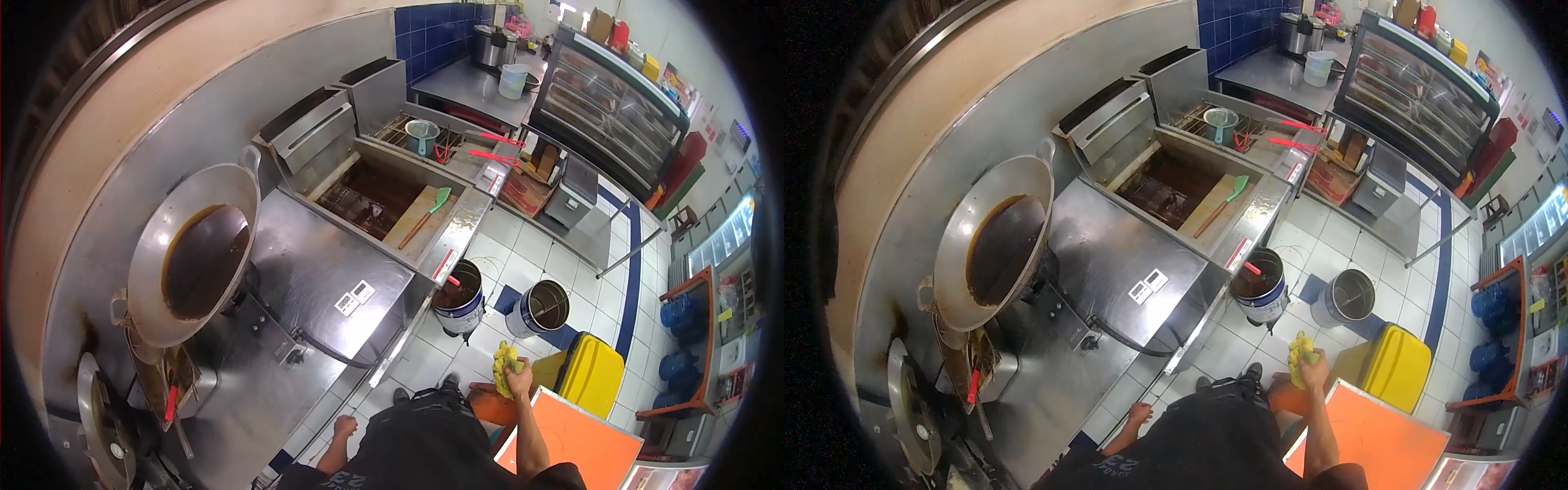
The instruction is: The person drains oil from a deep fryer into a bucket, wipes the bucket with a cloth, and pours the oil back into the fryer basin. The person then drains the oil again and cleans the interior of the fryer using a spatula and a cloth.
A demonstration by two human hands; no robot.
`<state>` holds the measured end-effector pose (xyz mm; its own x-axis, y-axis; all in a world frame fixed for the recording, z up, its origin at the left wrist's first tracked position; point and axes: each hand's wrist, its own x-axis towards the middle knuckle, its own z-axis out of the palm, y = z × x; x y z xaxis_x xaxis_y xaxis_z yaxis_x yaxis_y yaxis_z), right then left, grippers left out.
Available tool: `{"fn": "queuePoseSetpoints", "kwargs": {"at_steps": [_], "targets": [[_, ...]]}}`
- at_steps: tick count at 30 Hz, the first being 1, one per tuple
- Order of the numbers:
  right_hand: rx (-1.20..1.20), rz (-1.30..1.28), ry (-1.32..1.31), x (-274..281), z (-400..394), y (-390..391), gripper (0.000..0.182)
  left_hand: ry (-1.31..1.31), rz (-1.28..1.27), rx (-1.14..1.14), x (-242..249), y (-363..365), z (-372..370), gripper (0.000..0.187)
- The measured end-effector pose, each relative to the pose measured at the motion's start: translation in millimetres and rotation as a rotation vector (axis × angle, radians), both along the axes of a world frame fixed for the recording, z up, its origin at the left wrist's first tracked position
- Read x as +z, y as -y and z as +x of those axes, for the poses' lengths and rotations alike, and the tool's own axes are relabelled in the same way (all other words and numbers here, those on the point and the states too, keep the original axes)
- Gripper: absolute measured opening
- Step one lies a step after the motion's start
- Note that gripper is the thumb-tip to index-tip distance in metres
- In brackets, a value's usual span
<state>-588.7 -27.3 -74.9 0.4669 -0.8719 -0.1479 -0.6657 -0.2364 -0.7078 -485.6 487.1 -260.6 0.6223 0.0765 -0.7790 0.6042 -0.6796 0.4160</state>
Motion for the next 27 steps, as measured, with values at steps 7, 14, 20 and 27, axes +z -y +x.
{"fn": "queuePoseSetpoints", "kwargs": {"at_steps": [7,14,20,27], "targets": [[0.051,0.000,-0.045,-48.7,-11.0,8.5,0.044,-0.041,0.027,-0.221,28.9,32.3,-4.5,0.025],[-0.072,0.125,0.030,-55.3,-10.9,49.5,0.044,0.002,-0.014,-0.092,56.9,101.7,28.5,0.025],[-0.134,0.131,-0.002,-71.8,-9.8,76.2,0.043,0.039,-0.175,0.022,83.2,164.0,66.2,0.031],[-0.135,0.187,-0.089,-94.3,-12.3,97.6,0.047,0.247,-0.130,-0.114,75.4,202.1,55.6,0.034]]}}
